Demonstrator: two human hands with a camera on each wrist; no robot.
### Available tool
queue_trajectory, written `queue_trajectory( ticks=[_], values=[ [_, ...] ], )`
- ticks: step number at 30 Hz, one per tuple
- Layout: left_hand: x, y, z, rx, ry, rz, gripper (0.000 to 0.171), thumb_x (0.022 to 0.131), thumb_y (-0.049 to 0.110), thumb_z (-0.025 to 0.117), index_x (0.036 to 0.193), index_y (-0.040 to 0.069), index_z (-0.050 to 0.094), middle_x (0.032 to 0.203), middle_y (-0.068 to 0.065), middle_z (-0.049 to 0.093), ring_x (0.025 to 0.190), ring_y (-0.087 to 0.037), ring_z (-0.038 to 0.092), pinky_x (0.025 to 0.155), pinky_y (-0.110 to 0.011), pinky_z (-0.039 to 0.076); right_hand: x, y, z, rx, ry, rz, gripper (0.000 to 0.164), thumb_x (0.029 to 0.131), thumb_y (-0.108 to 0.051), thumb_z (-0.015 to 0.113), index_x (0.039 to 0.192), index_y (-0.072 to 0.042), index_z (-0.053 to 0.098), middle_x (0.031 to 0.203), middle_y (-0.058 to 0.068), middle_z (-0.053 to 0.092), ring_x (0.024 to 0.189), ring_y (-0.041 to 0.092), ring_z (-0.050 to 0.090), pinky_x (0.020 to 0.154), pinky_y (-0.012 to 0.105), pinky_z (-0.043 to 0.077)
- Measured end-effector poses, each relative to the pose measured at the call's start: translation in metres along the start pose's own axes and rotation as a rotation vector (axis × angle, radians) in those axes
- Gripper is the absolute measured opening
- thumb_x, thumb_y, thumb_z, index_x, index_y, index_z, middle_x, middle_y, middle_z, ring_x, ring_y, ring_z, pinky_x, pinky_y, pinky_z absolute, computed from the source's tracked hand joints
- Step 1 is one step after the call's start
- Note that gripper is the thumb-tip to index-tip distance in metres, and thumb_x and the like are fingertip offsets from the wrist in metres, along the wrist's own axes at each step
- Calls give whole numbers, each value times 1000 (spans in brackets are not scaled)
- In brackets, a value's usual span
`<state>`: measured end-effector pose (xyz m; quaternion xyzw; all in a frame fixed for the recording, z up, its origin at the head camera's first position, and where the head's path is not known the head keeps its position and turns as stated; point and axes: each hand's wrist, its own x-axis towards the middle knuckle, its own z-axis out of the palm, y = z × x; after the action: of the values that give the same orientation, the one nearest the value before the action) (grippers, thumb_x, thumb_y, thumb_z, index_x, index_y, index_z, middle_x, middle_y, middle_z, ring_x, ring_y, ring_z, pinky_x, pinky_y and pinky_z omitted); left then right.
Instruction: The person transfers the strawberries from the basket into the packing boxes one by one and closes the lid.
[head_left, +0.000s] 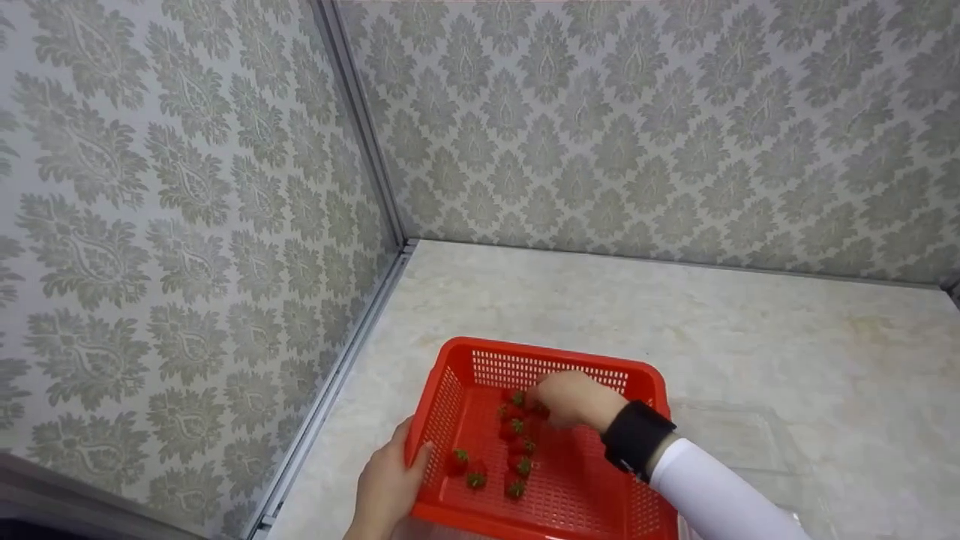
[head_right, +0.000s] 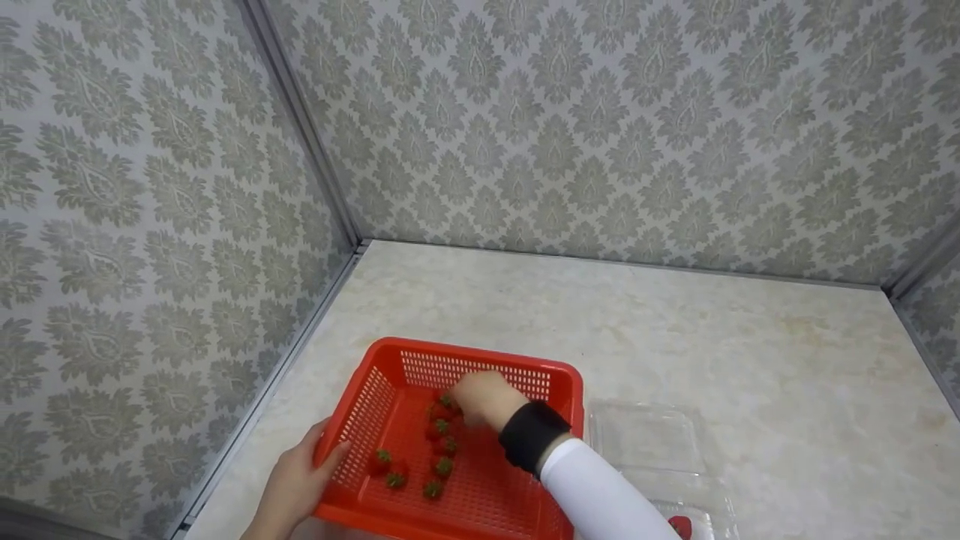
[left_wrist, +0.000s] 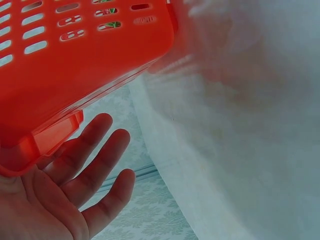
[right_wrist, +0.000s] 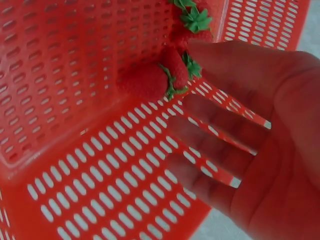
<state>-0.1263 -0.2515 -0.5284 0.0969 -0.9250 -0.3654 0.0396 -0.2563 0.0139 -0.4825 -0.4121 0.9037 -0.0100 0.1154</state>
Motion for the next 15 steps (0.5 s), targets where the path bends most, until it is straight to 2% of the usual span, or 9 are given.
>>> queue_trajectory(
  ticks=[4,8,12,15],
  values=[
    [0,1,2,-5,-10,-1,58,89,37,61,136,10,43,101,-10,65,72,-13,64,58,-35,53,4,1,9,-44,9,11,19,76,-8,73,94,-14,69,99,4,64,82,22,60,68,35,50],
    [0,1,2,16,-23,10,59,90,39,60,137,9,42,102,-10,65,74,-13,64,59,-36,53,7,5,17,-40,50,15,15,76,-4,72,88,-13,70,108,9,64,81,25,61,70,36,50],
    [0,0,0,40,-18,22,59,90,41,59,137,10,42,100,-10,66,73,-14,64,60,-37,52,9,6,22,-43,103,-16,13,76,-2,70,85,-12,70,102,10,65,78,26,61,70,37,51],
    [1,-2,-1,36,-15,22,58,90,42,58,136,11,43,99,-10,66,71,-14,63,58,-36,51,11,6,24,-74,139,-44,7,78,-4,70,81,-11,69,90,8,64,72,23,60,66,35,50]
  ],
)
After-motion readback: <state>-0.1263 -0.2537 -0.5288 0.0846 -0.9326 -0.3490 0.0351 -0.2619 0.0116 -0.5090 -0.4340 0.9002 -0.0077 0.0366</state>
